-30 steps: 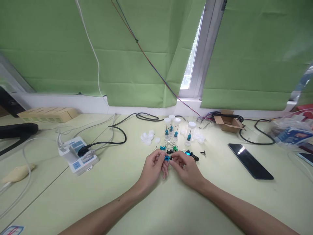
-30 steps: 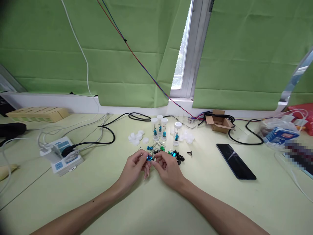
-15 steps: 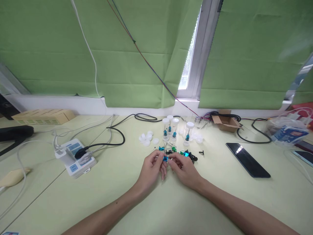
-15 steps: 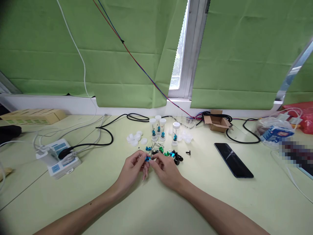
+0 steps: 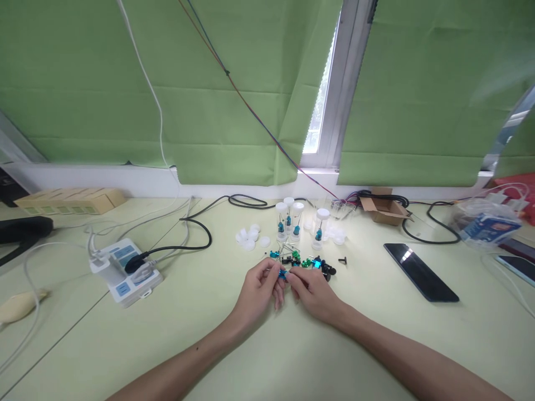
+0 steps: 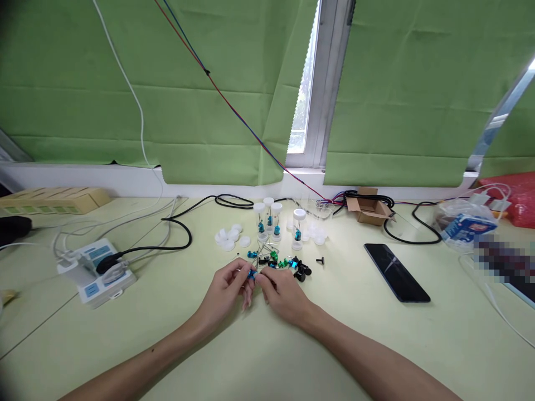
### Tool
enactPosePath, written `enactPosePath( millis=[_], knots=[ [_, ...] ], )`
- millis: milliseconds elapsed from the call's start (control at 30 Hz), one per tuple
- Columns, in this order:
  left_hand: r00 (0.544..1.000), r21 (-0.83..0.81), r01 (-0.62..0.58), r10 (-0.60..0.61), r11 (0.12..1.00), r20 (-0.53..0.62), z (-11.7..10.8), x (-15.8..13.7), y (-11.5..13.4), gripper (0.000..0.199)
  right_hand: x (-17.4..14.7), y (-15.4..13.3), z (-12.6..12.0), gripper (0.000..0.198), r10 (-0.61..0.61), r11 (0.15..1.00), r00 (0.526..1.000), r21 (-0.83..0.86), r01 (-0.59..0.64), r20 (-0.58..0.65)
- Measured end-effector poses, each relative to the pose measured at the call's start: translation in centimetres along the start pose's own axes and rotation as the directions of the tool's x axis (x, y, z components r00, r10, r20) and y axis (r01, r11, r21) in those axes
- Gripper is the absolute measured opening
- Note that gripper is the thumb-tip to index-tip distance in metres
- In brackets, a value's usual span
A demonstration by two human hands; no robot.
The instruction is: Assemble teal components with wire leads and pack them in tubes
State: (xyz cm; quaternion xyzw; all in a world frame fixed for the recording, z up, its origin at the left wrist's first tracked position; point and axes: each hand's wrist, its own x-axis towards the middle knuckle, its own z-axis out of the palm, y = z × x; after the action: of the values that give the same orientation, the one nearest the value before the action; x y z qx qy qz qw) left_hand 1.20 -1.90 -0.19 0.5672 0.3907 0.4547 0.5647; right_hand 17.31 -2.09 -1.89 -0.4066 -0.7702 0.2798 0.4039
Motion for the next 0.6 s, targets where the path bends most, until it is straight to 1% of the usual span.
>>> enactPosePath(
  millis=[167, 333, 467, 600],
  knots=[
    [1.000, 0.023, -0.008, 0.007, 1.000, 0.014, 0.04, -0.14, 0.08, 0.029, 0.02, 0.20, 0.08, 0.046, 0.008, 1.000, 1.000, 0.021, -0.008, 0.012],
    [1.000, 0.024, -0.007, 0.007, 1.000, 0.001, 0.14, -0.11, 0.25, 0.029, 0.17, 0.09, 0.05, 0.047, 0.017, 1.000, 0.999, 0.010, -0.017, -0.045],
    [1.000, 0.016, -0.008, 0.008, 1.000, -0.005, 0.16, 0.00, 0.22, 0.029, 0.24, 0.07, -0.14, 0.042, -0.010, 1.000, 0.992, -0.007, 0.009, -0.124],
    [1.000, -0.001, -0.013, 0.013, 1.000, -0.018, 0.11, 0.10, 0.31, 0.029, 0.11, 0.05, -0.27, 0.028, -0.062, 0.998, 0.983, -0.029, 0.058, -0.176]
  ],
)
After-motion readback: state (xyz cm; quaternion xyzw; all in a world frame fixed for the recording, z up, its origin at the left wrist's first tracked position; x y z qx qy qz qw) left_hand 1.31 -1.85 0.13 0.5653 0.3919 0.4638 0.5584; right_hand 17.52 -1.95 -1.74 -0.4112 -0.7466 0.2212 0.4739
